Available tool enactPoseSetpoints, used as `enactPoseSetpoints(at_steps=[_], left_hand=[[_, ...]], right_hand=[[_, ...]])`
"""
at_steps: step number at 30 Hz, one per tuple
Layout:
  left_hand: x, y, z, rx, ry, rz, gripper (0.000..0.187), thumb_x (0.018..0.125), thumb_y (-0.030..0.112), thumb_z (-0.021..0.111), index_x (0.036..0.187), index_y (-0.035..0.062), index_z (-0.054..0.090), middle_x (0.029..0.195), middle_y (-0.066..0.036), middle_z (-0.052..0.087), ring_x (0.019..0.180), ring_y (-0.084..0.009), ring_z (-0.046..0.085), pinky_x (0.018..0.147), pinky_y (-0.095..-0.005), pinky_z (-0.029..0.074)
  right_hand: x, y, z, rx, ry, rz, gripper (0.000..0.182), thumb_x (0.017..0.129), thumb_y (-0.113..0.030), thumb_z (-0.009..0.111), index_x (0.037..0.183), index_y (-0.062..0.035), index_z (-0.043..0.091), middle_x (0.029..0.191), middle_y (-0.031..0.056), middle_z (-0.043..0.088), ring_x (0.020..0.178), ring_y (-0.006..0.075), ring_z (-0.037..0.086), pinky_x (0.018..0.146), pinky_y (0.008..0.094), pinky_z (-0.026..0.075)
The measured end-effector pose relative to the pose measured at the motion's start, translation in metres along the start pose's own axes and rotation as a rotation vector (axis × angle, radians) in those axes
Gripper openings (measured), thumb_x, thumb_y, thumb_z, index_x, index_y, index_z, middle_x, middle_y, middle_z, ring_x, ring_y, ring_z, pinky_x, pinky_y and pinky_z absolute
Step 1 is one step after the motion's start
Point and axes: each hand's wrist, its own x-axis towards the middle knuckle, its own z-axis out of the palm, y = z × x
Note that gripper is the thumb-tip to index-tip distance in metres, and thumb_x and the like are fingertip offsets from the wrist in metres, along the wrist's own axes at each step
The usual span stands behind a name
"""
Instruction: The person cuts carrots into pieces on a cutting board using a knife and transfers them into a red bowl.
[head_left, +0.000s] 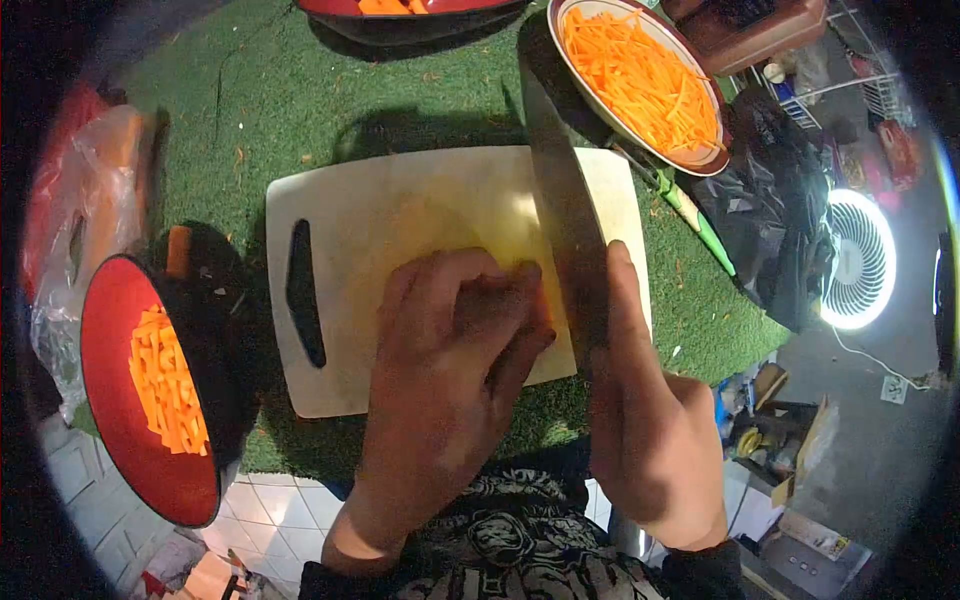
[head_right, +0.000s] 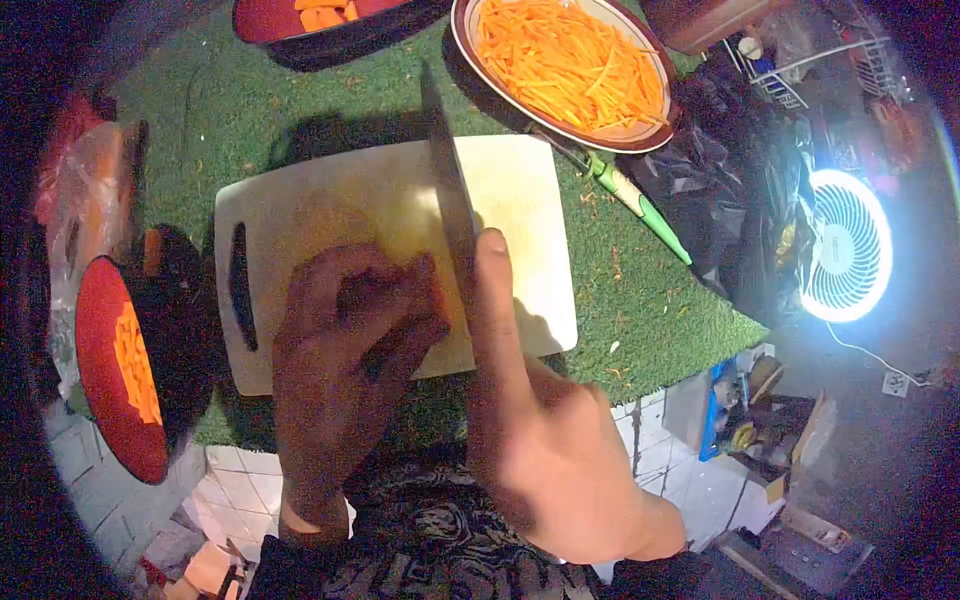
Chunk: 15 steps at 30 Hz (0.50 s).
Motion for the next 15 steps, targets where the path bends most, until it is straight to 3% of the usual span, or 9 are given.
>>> enactPoseSetpoints(at_steps=[8, 15], left_hand=[[0.002, 0.004, -0.005, 0.075, -0.026, -0.036, 0.038, 0.074, 0.010, 0.078, 0.112, 0.0081, 0.073, 0.107, -0.010, 0.059, 0.100, -0.0284, 0.059, 0.089, -0.0383, 0.050], [0.001, 0.002, -0.005, 0.065, -0.052, -0.036, 0.039, 0.075, 0.007, 0.076, 0.113, 0.0077, 0.071, 0.111, -0.012, 0.059, 0.104, -0.0314, 0.058, 0.092, -0.0398, 0.049]], right_hand=[[-0.003, -0.007, 0.008, -0.060, 0.000, -0.051, 0.073, 0.085, 0.011, 0.050, 0.153, -0.0046, 0.030, 0.115, 0.0249, 0.067, 0.063, 0.0369, 0.069, 0.057, 0.0398, 0.054], [0.003, -0.006, 0.025, -0.175, 0.040, -0.043, 0.076, 0.083, 0.012, 0.051, 0.153, -0.0020, 0.027, 0.114, 0.0221, 0.068, 0.061, 0.0365, 0.068, 0.057, 0.0420, 0.054]])
